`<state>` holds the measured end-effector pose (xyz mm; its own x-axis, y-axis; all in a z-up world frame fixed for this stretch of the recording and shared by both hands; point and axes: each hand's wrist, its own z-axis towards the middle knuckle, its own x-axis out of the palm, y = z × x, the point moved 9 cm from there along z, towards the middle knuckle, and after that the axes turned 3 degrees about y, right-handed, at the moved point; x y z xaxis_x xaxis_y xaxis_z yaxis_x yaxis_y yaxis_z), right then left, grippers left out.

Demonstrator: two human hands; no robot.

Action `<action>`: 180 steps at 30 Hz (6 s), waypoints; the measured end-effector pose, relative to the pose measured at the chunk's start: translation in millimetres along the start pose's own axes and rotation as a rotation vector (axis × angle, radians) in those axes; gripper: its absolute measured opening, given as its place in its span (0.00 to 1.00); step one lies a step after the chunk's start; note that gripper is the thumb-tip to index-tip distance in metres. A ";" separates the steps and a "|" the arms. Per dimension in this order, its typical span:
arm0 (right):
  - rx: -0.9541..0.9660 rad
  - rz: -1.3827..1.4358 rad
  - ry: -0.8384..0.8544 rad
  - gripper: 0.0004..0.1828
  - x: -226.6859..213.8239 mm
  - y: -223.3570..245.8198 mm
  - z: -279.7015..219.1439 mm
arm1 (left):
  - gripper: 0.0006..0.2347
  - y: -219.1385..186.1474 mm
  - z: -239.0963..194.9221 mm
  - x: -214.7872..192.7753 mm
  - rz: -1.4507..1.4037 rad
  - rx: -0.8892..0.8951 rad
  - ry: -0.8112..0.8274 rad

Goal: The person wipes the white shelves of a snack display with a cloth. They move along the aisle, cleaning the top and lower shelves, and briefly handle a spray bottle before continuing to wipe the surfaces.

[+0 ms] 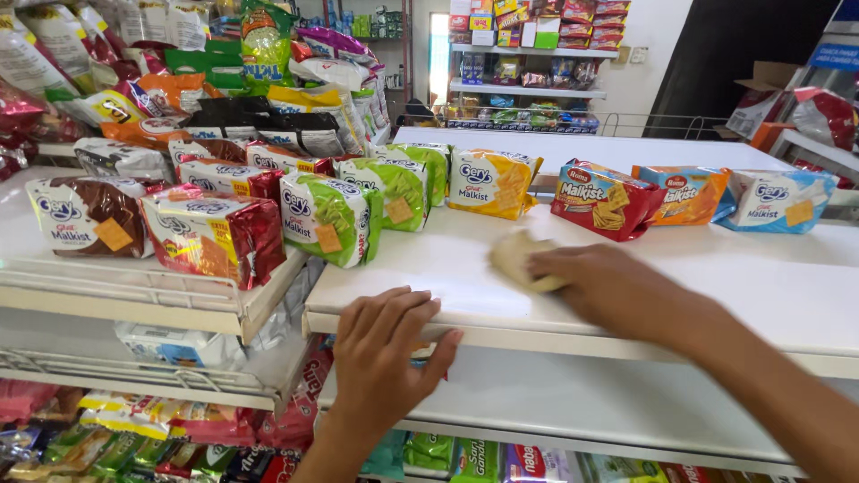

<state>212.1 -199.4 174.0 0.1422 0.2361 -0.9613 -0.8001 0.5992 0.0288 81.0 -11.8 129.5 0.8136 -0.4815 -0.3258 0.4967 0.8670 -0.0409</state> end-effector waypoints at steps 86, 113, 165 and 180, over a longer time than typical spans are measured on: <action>-0.222 0.184 0.063 0.37 -37.2 -83.0 -117.2 | 0.04 -103.9 28.5 76.1 0.083 -0.033 -0.127; 0.853 -0.078 0.139 0.24 -89.8 -272.6 -275.3 | 0.05 -217.0 74.4 142.9 -0.059 0.043 -0.002; 0.273 0.012 -0.264 0.27 -108.5 -229.5 -331.1 | 0.11 -344.9 97.9 245.9 -0.078 0.276 0.123; 0.832 -0.525 0.052 0.05 -107.1 -330.6 -330.2 | 0.11 -350.4 96.9 244.1 -0.063 0.321 0.087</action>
<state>268.9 -675.3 176.9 0.3203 -0.2362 -0.9174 0.0257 0.9702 -0.2408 134.8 -445.5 155.9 0.7562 -0.5085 -0.4118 0.6265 0.7443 0.2313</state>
